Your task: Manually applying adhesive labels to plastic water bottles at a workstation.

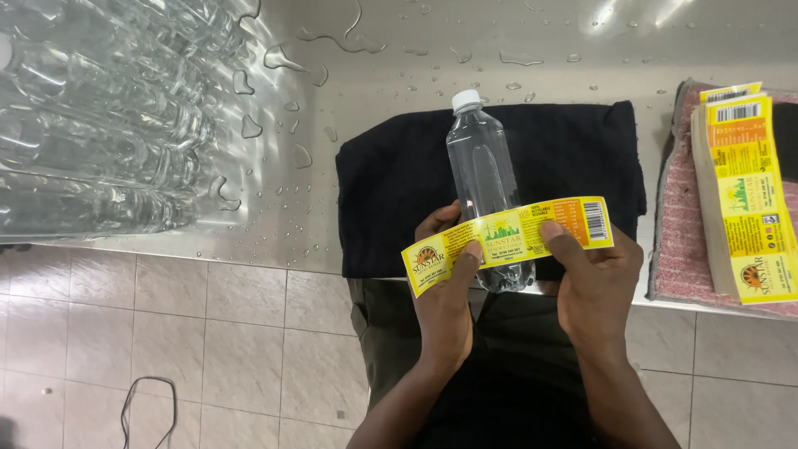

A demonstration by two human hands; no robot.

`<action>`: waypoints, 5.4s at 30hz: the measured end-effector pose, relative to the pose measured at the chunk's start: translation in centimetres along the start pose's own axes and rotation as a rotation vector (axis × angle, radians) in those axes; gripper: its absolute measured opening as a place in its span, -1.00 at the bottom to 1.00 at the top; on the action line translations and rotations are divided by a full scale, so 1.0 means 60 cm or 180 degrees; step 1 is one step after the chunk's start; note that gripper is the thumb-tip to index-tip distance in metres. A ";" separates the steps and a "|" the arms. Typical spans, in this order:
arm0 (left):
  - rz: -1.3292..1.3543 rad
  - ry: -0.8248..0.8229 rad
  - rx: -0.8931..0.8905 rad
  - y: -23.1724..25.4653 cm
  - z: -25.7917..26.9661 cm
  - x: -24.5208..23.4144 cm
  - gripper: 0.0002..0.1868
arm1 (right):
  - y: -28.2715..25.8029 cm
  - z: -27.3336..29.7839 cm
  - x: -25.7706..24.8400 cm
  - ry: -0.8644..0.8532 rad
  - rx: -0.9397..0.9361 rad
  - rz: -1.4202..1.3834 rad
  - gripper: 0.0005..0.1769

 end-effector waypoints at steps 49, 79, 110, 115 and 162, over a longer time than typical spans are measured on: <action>0.0437 0.0037 0.0669 0.182 0.115 0.004 -0.14 | -0.073 0.243 0.049 -0.0525 -0.4568 0.1899 -0.29; -0.2924 -0.0571 0.4760 0.120 0.298 0.062 -0.66 | -0.158 0.217 -0.023 -0.1007 -0.1697 -0.1645 -0.20; -0.4778 -0.1051 0.2541 0.035 -0.072 -0.036 -0.21 | -0.342 -0.398 -0.064 0.0544 -0.1866 0.2721 0.42; -0.4858 -0.0875 0.2796 0.034 -0.064 -0.030 -0.22 | -0.324 -0.571 -0.070 0.1122 -0.2376 0.2816 0.33; -0.3281 -0.1995 0.1149 0.030 -0.115 -0.059 -0.08 | -0.121 -0.229 0.146 -0.1342 -0.0643 0.1837 -0.24</action>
Point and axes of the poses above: each hand's wrist, its own z-axis away from the middle knuckle, its own x-axis out of the palm, y = z × x, the point moved 9 cm from there along -z, towards the middle knuckle, and after that the axes turned 1 degree about -z, right-handed, at the moved point
